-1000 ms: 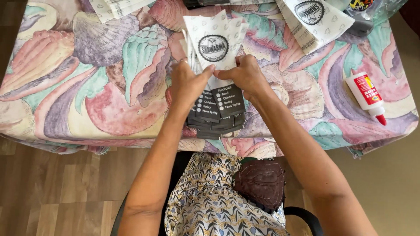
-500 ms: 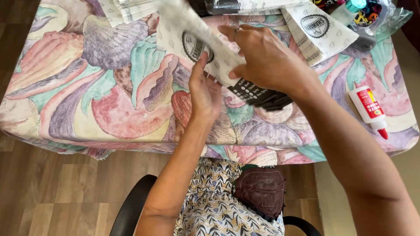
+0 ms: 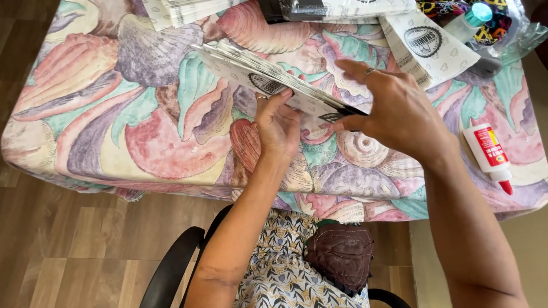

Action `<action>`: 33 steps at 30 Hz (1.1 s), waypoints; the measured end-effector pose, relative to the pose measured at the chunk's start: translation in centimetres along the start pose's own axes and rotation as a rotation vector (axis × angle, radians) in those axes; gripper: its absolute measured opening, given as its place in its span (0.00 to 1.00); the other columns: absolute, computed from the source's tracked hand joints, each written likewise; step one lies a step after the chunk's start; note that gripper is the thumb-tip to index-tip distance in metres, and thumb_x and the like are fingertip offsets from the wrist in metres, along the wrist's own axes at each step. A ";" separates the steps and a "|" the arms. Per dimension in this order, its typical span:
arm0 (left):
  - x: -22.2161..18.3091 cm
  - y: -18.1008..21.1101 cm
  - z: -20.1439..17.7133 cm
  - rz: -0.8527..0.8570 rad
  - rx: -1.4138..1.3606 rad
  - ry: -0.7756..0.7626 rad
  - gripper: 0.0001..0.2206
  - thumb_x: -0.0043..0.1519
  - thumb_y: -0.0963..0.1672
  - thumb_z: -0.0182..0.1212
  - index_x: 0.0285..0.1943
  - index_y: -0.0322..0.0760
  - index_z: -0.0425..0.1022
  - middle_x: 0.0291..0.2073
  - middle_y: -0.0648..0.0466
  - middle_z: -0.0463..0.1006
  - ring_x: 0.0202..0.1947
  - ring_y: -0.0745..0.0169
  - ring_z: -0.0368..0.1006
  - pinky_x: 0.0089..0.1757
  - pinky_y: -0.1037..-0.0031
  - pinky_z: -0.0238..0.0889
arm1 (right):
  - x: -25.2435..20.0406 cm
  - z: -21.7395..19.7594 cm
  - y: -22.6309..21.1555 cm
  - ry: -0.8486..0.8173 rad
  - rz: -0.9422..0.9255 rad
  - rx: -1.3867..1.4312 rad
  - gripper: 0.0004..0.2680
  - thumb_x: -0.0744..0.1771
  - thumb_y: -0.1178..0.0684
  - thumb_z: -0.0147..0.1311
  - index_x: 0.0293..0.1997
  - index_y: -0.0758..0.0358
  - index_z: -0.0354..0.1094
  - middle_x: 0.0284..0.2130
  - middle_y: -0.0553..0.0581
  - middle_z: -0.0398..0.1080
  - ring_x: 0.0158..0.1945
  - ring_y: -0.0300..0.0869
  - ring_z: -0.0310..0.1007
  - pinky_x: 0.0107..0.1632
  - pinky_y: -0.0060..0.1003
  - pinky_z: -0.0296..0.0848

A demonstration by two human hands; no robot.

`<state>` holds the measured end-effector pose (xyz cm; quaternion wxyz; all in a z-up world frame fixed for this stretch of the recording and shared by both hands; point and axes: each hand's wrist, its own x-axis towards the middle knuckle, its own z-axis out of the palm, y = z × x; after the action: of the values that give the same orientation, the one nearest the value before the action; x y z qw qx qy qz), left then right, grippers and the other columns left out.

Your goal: Organizing and stacking printed paper shawarma bags on a table at a natural pace.

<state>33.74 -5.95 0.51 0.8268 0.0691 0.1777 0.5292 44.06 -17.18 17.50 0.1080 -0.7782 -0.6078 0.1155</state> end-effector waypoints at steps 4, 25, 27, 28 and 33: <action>1.2 -0.3 -2.0 -0.017 0.010 0.047 0.05 0.43 0.40 0.71 0.24 0.41 0.78 0.31 0.54 0.80 0.38 0.52 0.73 0.34 0.47 0.68 | -2.8 0.5 3.4 0.042 0.003 0.123 0.40 0.56 0.41 0.69 0.76 0.57 0.50 0.70 0.60 0.59 0.69 0.56 0.59 0.65 0.64 0.55; 0.6 -0.9 -2.4 -0.037 0.009 0.009 0.12 0.46 0.42 0.72 0.32 0.51 0.72 0.28 0.61 0.74 0.42 0.56 0.66 0.53 0.50 0.52 | -2.2 10.3 7.6 0.652 -0.234 1.218 0.28 0.64 0.72 0.60 0.71 0.60 0.54 0.55 0.67 0.68 0.63 0.53 0.68 0.70 0.53 0.63; 0.5 -1.0 -2.3 -0.051 -0.028 -0.007 0.11 0.46 0.41 0.72 0.30 0.50 0.72 0.27 0.61 0.73 0.41 0.57 0.67 0.52 0.50 0.54 | -2.4 10.8 7.6 0.609 -0.273 1.296 0.35 0.61 0.70 0.63 0.76 0.54 0.49 0.66 0.63 0.58 0.71 0.51 0.56 0.76 0.56 0.49; 0.4 -1.1 -2.3 -0.052 -0.026 -0.007 0.11 0.46 0.41 0.72 0.30 0.50 0.72 0.27 0.61 0.73 0.41 0.57 0.67 0.52 0.50 0.54 | -2.3 11.3 7.4 0.610 -0.272 1.297 0.35 0.61 0.70 0.63 0.76 0.54 0.49 0.66 0.63 0.58 0.71 0.51 0.56 0.76 0.56 0.49; 1.4 -4.1 -4.2 -0.081 -0.053 -0.034 0.14 0.47 0.39 0.72 0.26 0.49 0.69 0.26 0.60 0.77 0.41 0.57 0.70 0.54 0.53 0.53 | -2.0 12.8 5.8 0.619 -0.255 1.179 0.40 0.58 0.69 0.71 0.75 0.53 0.48 0.71 0.58 0.55 0.75 0.49 0.52 0.76 0.50 0.49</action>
<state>36.19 -6.73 -4.97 0.8520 0.0489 0.1523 0.4985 44.96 -20.11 3.63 0.6960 -0.5088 -0.4713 0.1860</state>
